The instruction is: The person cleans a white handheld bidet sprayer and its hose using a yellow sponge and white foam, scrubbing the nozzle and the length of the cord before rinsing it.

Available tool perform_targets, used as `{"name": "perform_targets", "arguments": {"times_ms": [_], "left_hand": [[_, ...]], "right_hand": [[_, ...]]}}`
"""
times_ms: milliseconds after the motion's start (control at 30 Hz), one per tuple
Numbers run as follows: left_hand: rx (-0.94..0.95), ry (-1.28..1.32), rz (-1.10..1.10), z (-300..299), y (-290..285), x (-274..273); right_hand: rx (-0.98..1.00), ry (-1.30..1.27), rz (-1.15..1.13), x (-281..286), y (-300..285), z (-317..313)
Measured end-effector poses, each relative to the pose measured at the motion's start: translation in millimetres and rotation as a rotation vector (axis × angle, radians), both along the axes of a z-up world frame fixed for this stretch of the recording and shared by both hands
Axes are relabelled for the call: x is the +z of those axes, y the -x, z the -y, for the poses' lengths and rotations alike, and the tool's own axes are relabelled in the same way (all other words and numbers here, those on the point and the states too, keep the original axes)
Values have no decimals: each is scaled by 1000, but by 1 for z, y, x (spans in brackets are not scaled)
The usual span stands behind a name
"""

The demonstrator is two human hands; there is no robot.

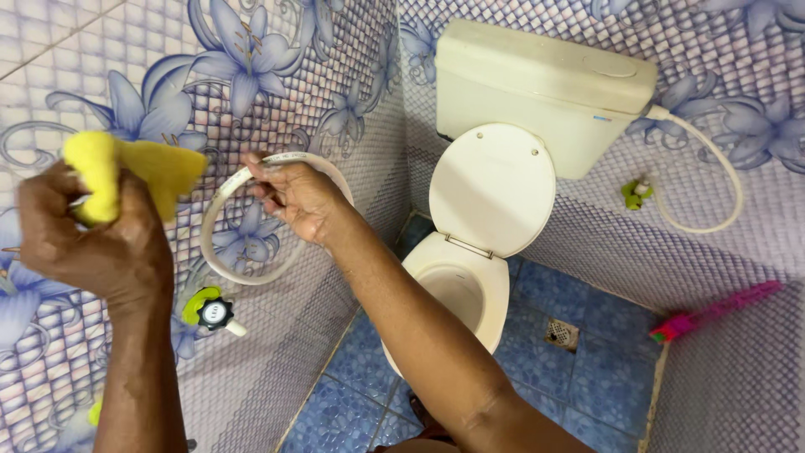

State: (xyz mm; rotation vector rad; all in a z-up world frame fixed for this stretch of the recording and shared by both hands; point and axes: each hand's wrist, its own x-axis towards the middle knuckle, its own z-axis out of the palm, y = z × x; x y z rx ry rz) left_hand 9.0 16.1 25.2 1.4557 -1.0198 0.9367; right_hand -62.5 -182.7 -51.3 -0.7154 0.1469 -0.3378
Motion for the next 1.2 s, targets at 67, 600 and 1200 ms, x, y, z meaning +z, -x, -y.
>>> {"name": "perform_targets", "arguments": {"times_ms": [67,600,1200], "left_hand": [[-90,46,-11,5,4,-2],[96,-336,-151,34,54,-43],[285,-497,-168,38,13,-72]], "right_hand": [[-20,-26,6,-2,-3,-1],[85,-14,198,-4,-16,-47],[-133,73,-49,3,-18,-48]]}}
